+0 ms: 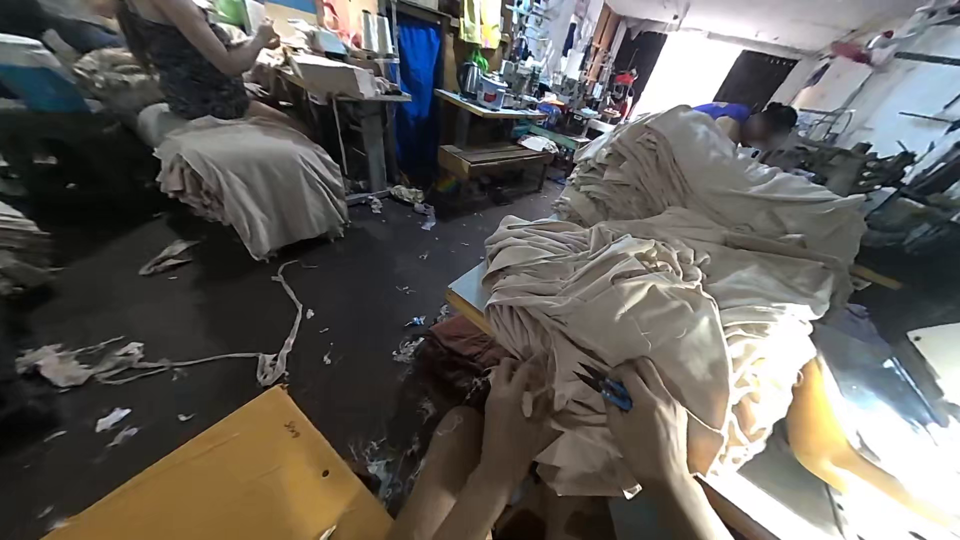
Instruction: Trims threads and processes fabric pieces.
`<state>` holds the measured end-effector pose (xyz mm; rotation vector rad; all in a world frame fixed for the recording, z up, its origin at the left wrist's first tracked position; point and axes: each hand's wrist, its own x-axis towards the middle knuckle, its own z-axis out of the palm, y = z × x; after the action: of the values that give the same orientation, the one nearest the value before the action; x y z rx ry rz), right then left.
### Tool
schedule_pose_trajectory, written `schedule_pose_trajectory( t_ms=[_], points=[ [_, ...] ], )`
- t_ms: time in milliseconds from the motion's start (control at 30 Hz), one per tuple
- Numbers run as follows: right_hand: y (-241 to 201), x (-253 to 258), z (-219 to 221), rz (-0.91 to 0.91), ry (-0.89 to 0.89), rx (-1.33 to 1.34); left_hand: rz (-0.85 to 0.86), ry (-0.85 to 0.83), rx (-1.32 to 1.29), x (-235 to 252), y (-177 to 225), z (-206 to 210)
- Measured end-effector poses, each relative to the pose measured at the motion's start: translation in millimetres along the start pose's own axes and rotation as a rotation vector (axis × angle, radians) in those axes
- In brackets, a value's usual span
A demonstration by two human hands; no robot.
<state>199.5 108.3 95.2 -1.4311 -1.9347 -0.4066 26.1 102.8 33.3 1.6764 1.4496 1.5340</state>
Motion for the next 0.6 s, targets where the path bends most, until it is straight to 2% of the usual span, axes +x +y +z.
schedule_pose_trajectory(
  t_ms=[100, 167, 267, 333, 400, 467, 533, 600],
  points=[
    [-1, 2, -7, 0.033, -0.047, 0.077, 0.095, -0.065, -0.123, -1, 11, 4],
    [-4, 4, -19, 0.100, -0.108, 0.248, 0.122, -0.102, -0.180, 3, 9, 11],
    [-21, 9, -41, 0.229, -0.228, 0.808, 0.052, -0.078, -0.255, 7, 9, 22],
    [-29, 8, -41, 0.320, -0.335, 1.136, 0.142, -0.023, -0.154, 9, 2, 28],
    [-19, 5, -24, 0.426, -0.347, 1.176, 0.153, -0.001, -0.173, 12, -3, 26],
    [2, 0, -5, 0.488, -0.304, 1.119, 0.057, 0.008, -0.237, 14, -7, 16],
    [12, -1, -1, 0.477, -0.296, 1.113, -0.006, 0.015, -0.269, 15, -10, 4],
    [12, -3, -1, 0.461, -0.303, 1.125, 0.010, -0.064, -0.287, 11, -9, -6]
  ],
)
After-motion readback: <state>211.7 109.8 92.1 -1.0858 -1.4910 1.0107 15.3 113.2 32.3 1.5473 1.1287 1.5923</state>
